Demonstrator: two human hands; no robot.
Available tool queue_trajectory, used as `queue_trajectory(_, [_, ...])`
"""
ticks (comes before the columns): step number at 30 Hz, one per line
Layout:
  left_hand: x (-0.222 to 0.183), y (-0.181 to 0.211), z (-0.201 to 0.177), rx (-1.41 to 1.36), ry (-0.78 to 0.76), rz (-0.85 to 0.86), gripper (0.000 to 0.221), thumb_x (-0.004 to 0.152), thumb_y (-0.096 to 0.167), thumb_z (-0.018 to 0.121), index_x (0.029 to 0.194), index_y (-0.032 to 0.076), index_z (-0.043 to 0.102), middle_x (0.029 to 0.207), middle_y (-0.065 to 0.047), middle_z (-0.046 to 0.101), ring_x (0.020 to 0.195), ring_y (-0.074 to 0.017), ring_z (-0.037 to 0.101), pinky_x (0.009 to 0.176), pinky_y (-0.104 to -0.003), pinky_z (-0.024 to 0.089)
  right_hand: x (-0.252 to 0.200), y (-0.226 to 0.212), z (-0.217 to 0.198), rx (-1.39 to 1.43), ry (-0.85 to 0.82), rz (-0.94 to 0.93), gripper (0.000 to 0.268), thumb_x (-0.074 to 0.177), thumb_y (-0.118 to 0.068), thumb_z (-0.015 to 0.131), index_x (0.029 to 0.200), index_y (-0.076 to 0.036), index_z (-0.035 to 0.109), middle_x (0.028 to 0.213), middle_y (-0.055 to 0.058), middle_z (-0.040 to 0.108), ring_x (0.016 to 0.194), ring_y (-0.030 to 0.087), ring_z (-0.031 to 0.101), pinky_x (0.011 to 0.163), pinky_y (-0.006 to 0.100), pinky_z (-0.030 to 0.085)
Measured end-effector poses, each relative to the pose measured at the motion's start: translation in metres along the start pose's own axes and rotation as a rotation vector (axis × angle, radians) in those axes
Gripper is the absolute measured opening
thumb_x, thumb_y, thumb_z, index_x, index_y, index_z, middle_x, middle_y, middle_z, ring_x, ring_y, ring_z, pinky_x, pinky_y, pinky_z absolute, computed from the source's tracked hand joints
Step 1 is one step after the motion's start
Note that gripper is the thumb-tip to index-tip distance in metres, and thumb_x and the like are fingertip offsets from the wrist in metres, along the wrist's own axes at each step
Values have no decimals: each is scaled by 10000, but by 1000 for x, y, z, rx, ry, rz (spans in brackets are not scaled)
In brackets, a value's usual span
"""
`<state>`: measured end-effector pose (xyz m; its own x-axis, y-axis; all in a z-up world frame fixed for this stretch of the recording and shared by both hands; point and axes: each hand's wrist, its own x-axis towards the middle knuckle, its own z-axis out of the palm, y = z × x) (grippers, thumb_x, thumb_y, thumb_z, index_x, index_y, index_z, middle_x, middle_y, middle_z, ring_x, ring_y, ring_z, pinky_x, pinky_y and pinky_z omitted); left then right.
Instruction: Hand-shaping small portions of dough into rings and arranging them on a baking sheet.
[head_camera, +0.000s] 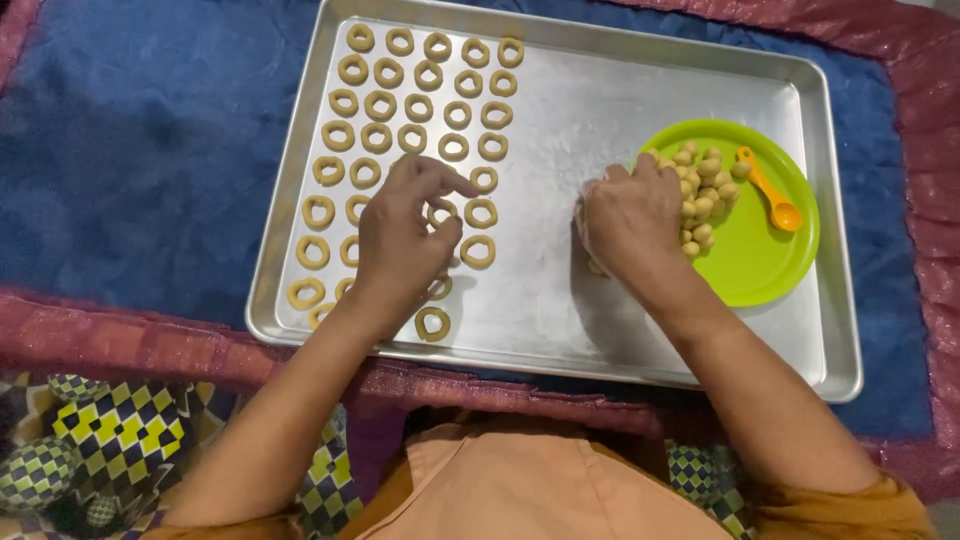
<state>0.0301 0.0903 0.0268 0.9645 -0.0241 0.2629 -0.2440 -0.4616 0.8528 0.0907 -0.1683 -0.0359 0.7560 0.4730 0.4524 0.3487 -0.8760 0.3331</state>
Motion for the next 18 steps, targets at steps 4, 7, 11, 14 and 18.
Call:
queue_trajectory(4, [9, -1, 39, -475, 63, -227, 242, 775, 48, 733, 981, 171, 767, 987, 23, 588, 989, -135, 620, 842, -278, 531, -5, 9, 0, 107, -36, 34, 47, 775, -185, 758, 762, -145, 779, 684, 77, 643, 739, 324, 627, 654, 431, 467])
queue_trajectory(7, [10, 11, 65, -829, 43, -275, 402, 888, 262, 734, 1258, 113, 682, 1182, -45, 595, 1163, -173, 517, 1059, -355, 421, -2, 16, -34, 470, -387, 279, 136, 837, -222, 778, 965, -179, 792, 818, 56, 735, 838, 309, 676, 756, 442, 531])
queue_trajectory(11, [10, 49, 85, -1319, -72, -282, 941, 938, 736, 421, 1647, 196, 119, 1666, -175, 228, 1560, -368, 108, 1211, -649, -66, -12, -6, -83, 1107, -33, 424, 162, 893, -224, 803, 1053, -197, 796, 876, -1, 753, 751, 142, 632, 694, 299, 484])
queue_trajectory(14, [15, 40, 101, -1576, -165, -301, 1014, 869, 836, 364, 1663, 281, 65, 1730, -140, 121, 1605, -368, 10, 1213, -649, -98, -37, -32, -93, 872, 277, 143, 412, 916, -477, 630, 1200, -209, 759, 1085, -10, 750, 969, 203, 633, 844, 342, 461])
queue_trajectory(18, [14, 34, 109, -1756, -289, -261, 1078, 805, 910, 335, 1669, 336, 41, 1754, -89, 9, 1609, -336, -77, 1226, -610, -138, -55, -31, -75, 371, 340, -39, 1080, 844, -928, 179, 1493, -163, 580, 1372, 57, 658, 1320, 310, 491, 1073, 520, 271])
